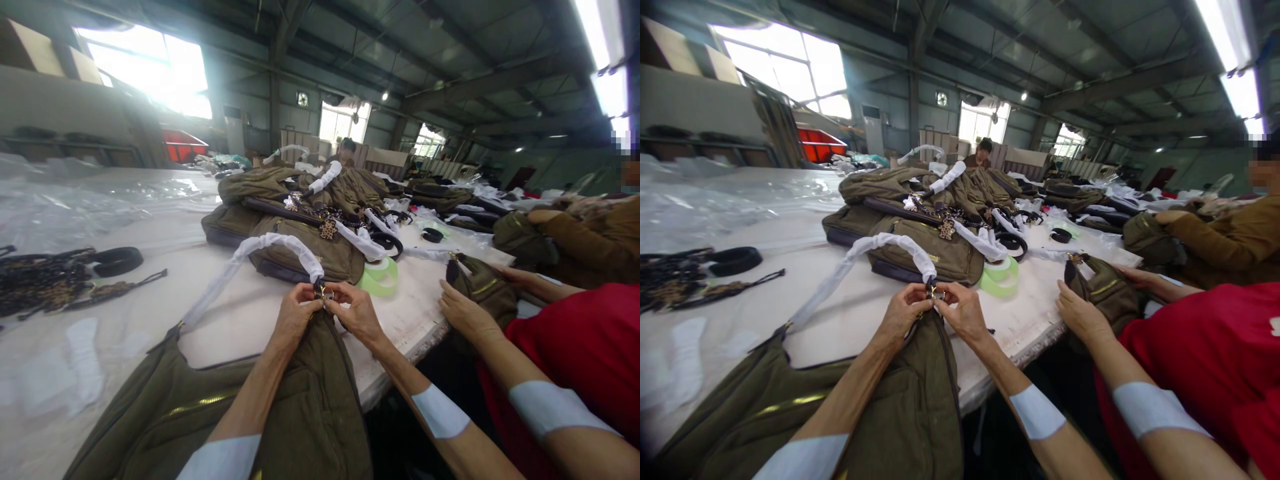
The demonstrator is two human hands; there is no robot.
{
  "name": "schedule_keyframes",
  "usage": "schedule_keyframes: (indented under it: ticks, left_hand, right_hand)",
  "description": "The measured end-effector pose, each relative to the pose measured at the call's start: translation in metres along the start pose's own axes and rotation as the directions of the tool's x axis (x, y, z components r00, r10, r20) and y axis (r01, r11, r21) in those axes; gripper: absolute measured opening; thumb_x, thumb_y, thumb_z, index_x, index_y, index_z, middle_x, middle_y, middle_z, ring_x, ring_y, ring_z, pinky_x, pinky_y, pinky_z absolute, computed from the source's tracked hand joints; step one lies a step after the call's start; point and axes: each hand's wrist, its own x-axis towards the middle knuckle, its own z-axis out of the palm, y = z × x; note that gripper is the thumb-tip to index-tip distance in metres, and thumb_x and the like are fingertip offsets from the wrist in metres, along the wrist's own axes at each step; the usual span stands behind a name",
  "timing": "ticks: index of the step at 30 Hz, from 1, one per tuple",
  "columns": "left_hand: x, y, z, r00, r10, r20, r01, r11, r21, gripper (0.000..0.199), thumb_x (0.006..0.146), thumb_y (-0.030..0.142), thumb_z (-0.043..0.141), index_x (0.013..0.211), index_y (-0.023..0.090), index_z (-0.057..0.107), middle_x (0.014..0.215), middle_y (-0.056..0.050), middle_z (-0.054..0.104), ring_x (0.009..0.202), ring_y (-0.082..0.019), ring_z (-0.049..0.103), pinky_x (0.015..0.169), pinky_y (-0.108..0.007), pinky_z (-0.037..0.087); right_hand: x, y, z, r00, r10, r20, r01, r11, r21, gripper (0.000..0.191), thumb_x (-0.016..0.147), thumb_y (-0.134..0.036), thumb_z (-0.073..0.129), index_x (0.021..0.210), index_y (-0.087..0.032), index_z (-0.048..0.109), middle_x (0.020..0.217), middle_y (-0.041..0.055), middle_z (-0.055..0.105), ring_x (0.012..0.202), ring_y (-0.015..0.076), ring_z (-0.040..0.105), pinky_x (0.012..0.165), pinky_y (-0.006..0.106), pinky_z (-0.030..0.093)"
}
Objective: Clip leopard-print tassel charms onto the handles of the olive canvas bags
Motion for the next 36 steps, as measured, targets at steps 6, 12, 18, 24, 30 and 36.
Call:
schedule_keyframes:
  ticks: [6,12,18,24,30,36]
  left_hand:
    - [-0.001,0.004,0.0,1.0,0.003,0.007,-0.003,1.0,-0.03,0.027,0.057,0.019,0.07,0.083,0.017,0.063,0.072,0.0,0.066,0.073,-0.015,0.059,0.069,-0.024,0.042]
    - [0.0,0.003,-0.001,1.0,0.0,0.006,0.0,0.999,-0.035,0.027,0.058,0.02,0.071,0.083,0.017,0.063,0.073,-0.001,0.066,0.073,-0.015,0.06,0.068,-0.025,0.042]
    - [-0.004,0.008,0.0,1.0,-0.03,0.008,0.031,0.997,-0.065,0.03,0.057,0.022,0.072,0.085,0.018,0.063,0.076,-0.001,0.067,0.075,-0.015,0.06,0.069,-0.024,0.043]
    - [-0.006,0.015,0.0,0.994,-0.11,0.029,0.113,0.975,-0.192,0.034,0.056,0.022,0.074,0.087,0.017,0.062,0.08,-0.001,0.068,0.074,-0.014,0.06,0.07,-0.025,0.043]
    - [-0.006,0.019,-0.002,0.984,-0.157,0.084,0.174,0.947,-0.27,0.038,0.053,0.022,0.076,0.088,0.018,0.059,0.084,-0.002,0.07,0.075,-0.014,0.062,0.074,-0.027,0.044]
    - [-0.006,0.019,-0.001,0.986,-0.15,0.075,0.163,0.963,-0.214,0.036,0.054,0.02,0.076,0.086,0.018,0.059,0.081,-0.002,0.071,0.078,-0.016,0.063,0.075,-0.027,0.044]
  right_hand:
    - [-0.001,-0.002,0.001,0.996,-0.09,-0.023,0.089,0.995,-0.039,0.031,0.075,-0.017,0.058,0.105,-0.016,0.066,0.079,0.0028,0.061,0.067,0.0111,0.054,0.065,0.022,0.049]
    - [0.001,0.003,0.004,0.997,-0.064,-0.044,0.063,0.998,-0.017,0.031,0.073,-0.016,0.059,0.102,-0.016,0.067,0.08,0.0031,0.063,0.067,0.0113,0.055,0.065,0.022,0.05]
    - [0.0,0.007,0.005,0.999,-0.015,-0.05,0.014,1.0,-0.024,0.03,0.072,-0.018,0.06,0.101,-0.015,0.068,0.075,0.0027,0.063,0.065,0.0117,0.055,0.064,0.023,0.05]
    - [-0.003,0.007,0.008,0.998,-0.03,-0.061,0.027,0.998,-0.061,0.029,0.074,-0.018,0.058,0.101,-0.014,0.068,0.075,0.0038,0.064,0.063,0.012,0.056,0.063,0.023,0.05]
    - [-0.002,0.006,0.005,0.994,-0.097,-0.049,0.089,0.987,-0.133,0.03,0.073,-0.015,0.056,0.101,-0.015,0.067,0.078,0.0033,0.065,0.064,0.012,0.056,0.064,0.023,0.048]
    - [0.002,0.004,-0.001,0.994,-0.105,-0.024,0.1,0.982,-0.161,0.03,0.073,-0.014,0.056,0.101,-0.015,0.067,0.078,0.0031,0.066,0.065,0.0124,0.057,0.065,0.023,0.048]
